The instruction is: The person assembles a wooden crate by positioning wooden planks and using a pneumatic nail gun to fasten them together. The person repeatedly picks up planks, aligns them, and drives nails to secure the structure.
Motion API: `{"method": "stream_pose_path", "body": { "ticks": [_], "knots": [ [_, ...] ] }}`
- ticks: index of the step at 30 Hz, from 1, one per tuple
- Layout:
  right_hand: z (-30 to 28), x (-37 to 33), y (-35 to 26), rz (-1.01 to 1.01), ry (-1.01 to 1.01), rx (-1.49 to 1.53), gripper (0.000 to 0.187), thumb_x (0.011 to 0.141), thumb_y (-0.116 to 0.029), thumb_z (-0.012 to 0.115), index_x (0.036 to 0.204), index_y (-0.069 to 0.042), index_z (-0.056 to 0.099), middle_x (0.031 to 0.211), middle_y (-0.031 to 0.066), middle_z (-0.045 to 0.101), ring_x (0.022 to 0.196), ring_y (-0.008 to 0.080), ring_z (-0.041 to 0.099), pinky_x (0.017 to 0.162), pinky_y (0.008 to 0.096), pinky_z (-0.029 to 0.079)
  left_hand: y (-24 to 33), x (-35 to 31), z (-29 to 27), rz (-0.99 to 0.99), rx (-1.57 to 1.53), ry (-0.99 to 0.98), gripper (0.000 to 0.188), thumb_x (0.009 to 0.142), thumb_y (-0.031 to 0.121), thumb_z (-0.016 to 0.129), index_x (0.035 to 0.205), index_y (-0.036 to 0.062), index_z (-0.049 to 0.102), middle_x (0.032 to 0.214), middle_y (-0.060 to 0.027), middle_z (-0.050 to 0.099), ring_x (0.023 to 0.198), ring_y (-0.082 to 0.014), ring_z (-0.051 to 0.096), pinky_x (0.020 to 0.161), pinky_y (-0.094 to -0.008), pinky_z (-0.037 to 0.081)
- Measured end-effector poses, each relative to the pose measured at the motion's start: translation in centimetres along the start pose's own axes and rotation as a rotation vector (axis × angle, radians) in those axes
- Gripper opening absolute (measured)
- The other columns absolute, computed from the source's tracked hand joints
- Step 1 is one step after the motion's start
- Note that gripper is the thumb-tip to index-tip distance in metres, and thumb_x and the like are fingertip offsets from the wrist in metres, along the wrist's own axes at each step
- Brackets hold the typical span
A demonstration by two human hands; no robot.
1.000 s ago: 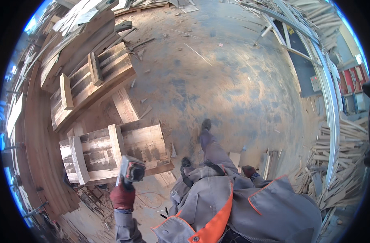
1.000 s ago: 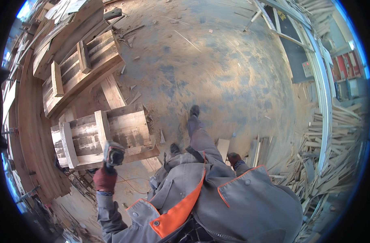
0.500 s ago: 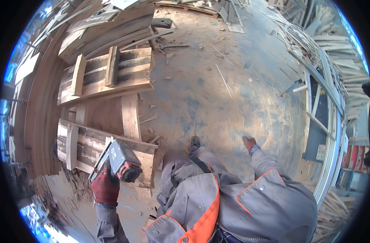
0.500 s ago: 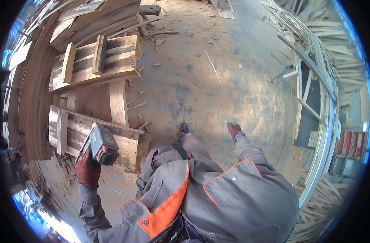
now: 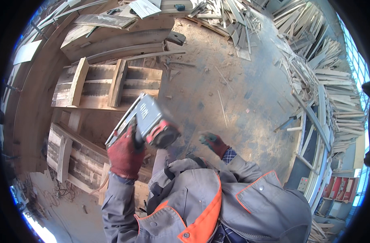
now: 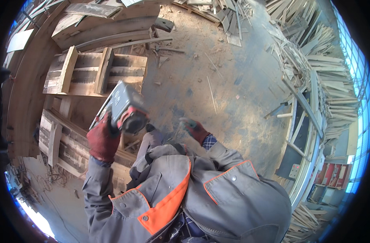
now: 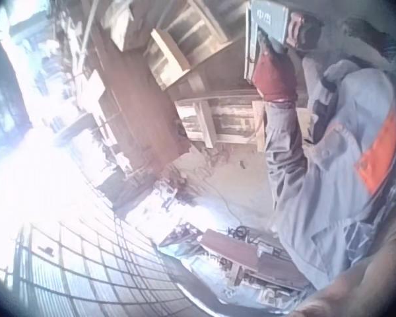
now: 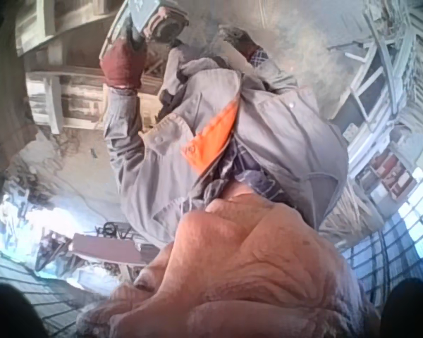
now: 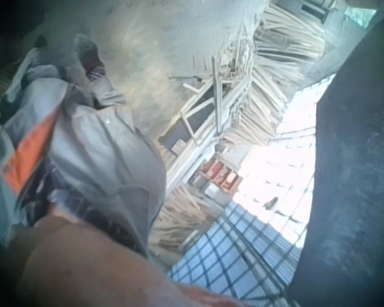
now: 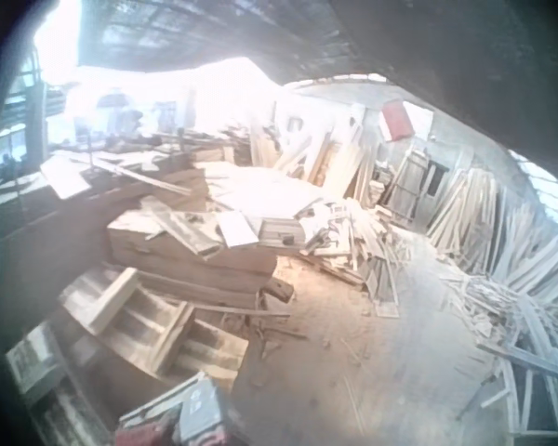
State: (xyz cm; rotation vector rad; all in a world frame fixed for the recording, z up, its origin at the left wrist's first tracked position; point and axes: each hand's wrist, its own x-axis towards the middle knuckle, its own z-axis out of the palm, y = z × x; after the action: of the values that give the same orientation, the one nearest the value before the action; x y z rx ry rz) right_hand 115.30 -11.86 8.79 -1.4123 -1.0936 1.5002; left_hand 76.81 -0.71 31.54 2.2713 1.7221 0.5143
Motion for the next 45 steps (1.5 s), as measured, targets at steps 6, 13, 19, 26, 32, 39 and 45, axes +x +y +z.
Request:
{"method": "stream_pose_path", "body": {
  "ticks": [6,13,19,26,32,39,45],
  "knots": [
    [7.8,7.9,-17.1,0.141,-0.156,0.548,0.044,0.102,-0.016,0.063,0.142,-0.001,0.052,0.124,0.0067,0.064,0.111,0.0096,0.059,0.096,0.0255,0.049,2.9,11.4,4.7,0.092,-0.167,0.105,0.062,0.081,0.023,0.072,0.139,0.0099,0.055,0.083,-0.0096,0.068,0.072,-0.0308,0.07,0.066,-0.0435,0.057],
    [7.8,17.3,-19.2,-0.907,0.003,-0.877,0.05,0.098,-0.019,0.069,0.142,-0.002,0.053,0.128,0.0095,0.06,0.109,0.0238,0.059,0.097,0.0378,0.048,3.2,17.4,9.9,0.013,-0.042,-0.234,0.065,0.087,0.036,0.068,0.142,0.0069,0.051,0.09,-0.0102,0.071,0.083,-0.0305,0.073,0.07,-0.0431,0.057],
    [7.4,27.2,-14.3,0.078,-0.378,0.004,0.06,0.096,-0.02,0.068,0.149,-0.005,0.046,0.146,0.0167,0.052,0.139,0.0285,0.048,0.117,0.0382,0.036,0.1,21.3,14.6,-0.247,-0.164,-0.497,0.067,0.093,0.034,0.058,0.151,0.0034,0.042,0.1,-0.0161,0.071,0.09,-0.033,0.073,0.077,-0.045,0.057],
    [7.0,40.0,-10.1,-0.018,-0.759,-0.133,0.084,0.082,-0.013,0.076,0.154,0.0,0.034,0.15,0.0238,0.046,0.141,0.0389,0.044,0.118,0.0444,0.034,-2.5,26.7,19.7,-0.617,-0.009,-0.427,0.084,0.082,0.032,0.073,0.152,0.0006,0.041,0.11,-0.0159,0.07,0.094,-0.0317,0.072,0.079,-0.0438,0.057],
    [7.3,44.6,-8.2,-0.072,-0.858,-0.154,0.095,0.078,-0.016,0.079,0.155,0.001,0.028,0.152,0.0257,0.042,0.142,0.0371,0.043,0.119,0.0427,0.033,-4.4,29.1,23.0,-0.744,0.044,-0.368,0.059,0.089,0.018,0.063,0.146,0.0071,0.051,0.102,-0.0126,0.068,0.096,-0.0295,0.07,0.083,-0.0395,0.055],
    [7.5,46.6,-9.6,-0.095,-0.861,-0.338,0.086,0.084,-0.02,0.075,0.155,0.0,0.03,0.148,0.021,0.046,0.135,0.0309,0.048,0.113,0.0397,0.038,-6.3,29.5,24.7,-0.712,-0.037,-0.331,0.054,0.095,0.019,0.056,0.148,0.0077,0.05,0.098,-0.0116,0.066,0.091,-0.0292,0.07,0.08,-0.0411,0.056],
    [9.6,46.3,-11.8,-0.195,-0.811,-0.563,0.078,0.09,-0.023,0.071,0.155,-0.002,0.032,0.145,0.017,0.05,0.129,0.0256,0.053,0.108,0.0371,0.043,-7.9,29.3,24.6,-0.727,-0.114,-0.439,0.063,0.089,0.023,0.064,0.148,0.0061,0.048,0.107,-0.0114,0.066,0.096,-0.0273,0.069,0.082,-0.0394,0.054]
  ]
}}
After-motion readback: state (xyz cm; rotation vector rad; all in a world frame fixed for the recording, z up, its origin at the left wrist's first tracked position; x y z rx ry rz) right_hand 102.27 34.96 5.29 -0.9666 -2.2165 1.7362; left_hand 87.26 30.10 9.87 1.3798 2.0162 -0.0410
